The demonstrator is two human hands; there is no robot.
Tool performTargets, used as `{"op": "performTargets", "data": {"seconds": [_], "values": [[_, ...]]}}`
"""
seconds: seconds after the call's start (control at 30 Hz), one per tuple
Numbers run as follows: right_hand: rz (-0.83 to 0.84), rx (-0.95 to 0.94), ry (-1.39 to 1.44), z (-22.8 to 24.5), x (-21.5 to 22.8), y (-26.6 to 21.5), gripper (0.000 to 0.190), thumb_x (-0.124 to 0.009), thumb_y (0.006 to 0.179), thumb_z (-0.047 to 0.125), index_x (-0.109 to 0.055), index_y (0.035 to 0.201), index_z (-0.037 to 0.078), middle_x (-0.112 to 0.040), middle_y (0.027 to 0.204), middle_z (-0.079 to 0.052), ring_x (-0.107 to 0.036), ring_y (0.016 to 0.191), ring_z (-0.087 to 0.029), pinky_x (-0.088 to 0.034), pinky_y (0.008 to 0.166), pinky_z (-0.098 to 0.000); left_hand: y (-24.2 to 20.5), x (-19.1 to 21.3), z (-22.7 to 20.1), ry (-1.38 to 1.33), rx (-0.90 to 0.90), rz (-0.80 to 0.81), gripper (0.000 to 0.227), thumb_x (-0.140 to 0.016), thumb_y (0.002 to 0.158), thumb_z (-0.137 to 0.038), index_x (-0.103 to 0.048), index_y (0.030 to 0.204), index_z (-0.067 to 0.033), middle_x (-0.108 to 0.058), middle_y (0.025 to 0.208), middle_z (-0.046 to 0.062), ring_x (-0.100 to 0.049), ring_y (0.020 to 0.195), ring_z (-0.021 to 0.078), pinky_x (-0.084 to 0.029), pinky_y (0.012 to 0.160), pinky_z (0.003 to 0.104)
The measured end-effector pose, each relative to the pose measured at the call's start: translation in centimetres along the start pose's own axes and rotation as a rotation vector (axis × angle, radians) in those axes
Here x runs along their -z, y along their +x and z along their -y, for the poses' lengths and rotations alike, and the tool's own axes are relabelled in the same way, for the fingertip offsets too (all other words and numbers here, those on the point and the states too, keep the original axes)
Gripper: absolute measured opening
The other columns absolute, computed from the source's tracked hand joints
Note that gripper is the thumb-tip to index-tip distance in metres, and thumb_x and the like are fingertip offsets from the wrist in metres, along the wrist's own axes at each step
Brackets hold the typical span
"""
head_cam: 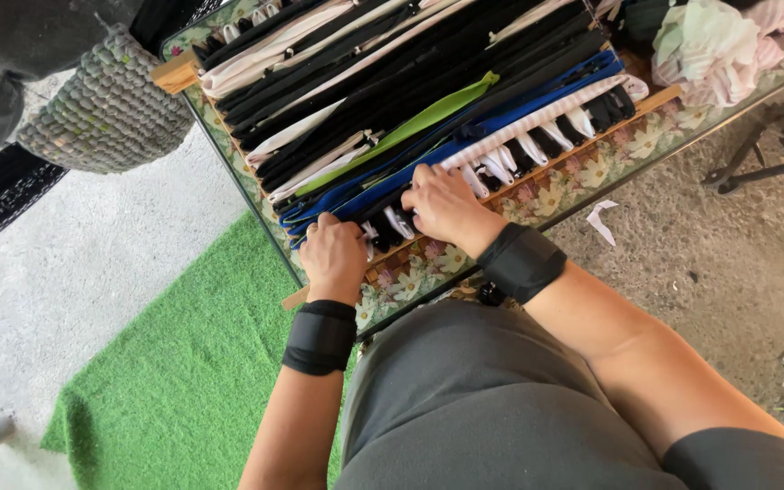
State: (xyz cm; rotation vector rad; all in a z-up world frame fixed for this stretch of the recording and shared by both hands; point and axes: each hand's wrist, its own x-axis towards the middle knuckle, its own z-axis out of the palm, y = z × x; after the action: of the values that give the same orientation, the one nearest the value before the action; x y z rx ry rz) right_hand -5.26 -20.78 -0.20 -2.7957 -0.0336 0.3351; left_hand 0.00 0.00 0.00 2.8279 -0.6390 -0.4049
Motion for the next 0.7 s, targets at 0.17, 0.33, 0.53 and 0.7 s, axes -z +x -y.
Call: {"op": "performTargets", "data": {"seconds": [0.17, 0.33, 0.53, 0.7], "values": [[0.005, 0.058, 0.224, -2.8, -0.9, 0.3, 0.022, -0.076, 0.084, 0.016, -0.078, 0.106, 0.016, -0.061, 0.110, -0.010, -0.059, 0.107, -0.028, -0.048, 0.094, -0.0427, 0.0, -0.4, 0.5, -0.041, 0.001, 0.000, 0.014, -0.074, 0.080, -0.022, -0.081, 0.092, -0.0179, -0.064, 0.102, 0.008, -0.063, 0.100, 0.0320, -0.053, 0.081, 0.046], [-0.210, -0.012, 0.405, -6.9, 0.6, -1.7, 0.017, -0.071, 0.096, 0.016, -0.073, 0.112, 0.009, -0.062, 0.109, -0.012, -0.063, 0.097, -0.025, -0.053, 0.087, -0.0375, -0.5, 1.1, -1.6, -0.165, -0.096, -0.279, 0.020, -0.074, 0.077, -0.017, -0.078, 0.097, -0.0121, -0.065, 0.103, 0.009, -0.064, 0.098, 0.0334, -0.052, 0.079, 0.048], [-0.191, 0.167, 0.266, -8.3, 1.7, -1.9, 0.012, -0.078, 0.079, 0.018, -0.079, 0.089, 0.014, -0.063, 0.098, -0.009, -0.063, 0.093, -0.029, -0.051, 0.081, -0.0428, 0.9, 0.4, -6.9, -0.165, -0.149, -0.146, 0.014, -0.070, 0.081, -0.013, -0.080, 0.086, -0.0208, -0.065, 0.099, 0.006, -0.064, 0.096, 0.0318, -0.054, 0.077, 0.046], [-0.277, 0.148, 0.102, -7.7, 1.4, -1.1, 0.016, -0.074, 0.081, 0.011, -0.078, 0.097, 0.011, -0.061, 0.098, -0.011, -0.060, 0.096, -0.033, -0.051, 0.082, -0.0459, 2.2, -2.3, -8.9, -0.038, -0.015, -0.089, 0.008, -0.071, 0.088, -0.019, -0.078, 0.092, -0.0189, -0.064, 0.103, 0.009, -0.065, 0.100, 0.0326, -0.053, 0.081, 0.047]]}}
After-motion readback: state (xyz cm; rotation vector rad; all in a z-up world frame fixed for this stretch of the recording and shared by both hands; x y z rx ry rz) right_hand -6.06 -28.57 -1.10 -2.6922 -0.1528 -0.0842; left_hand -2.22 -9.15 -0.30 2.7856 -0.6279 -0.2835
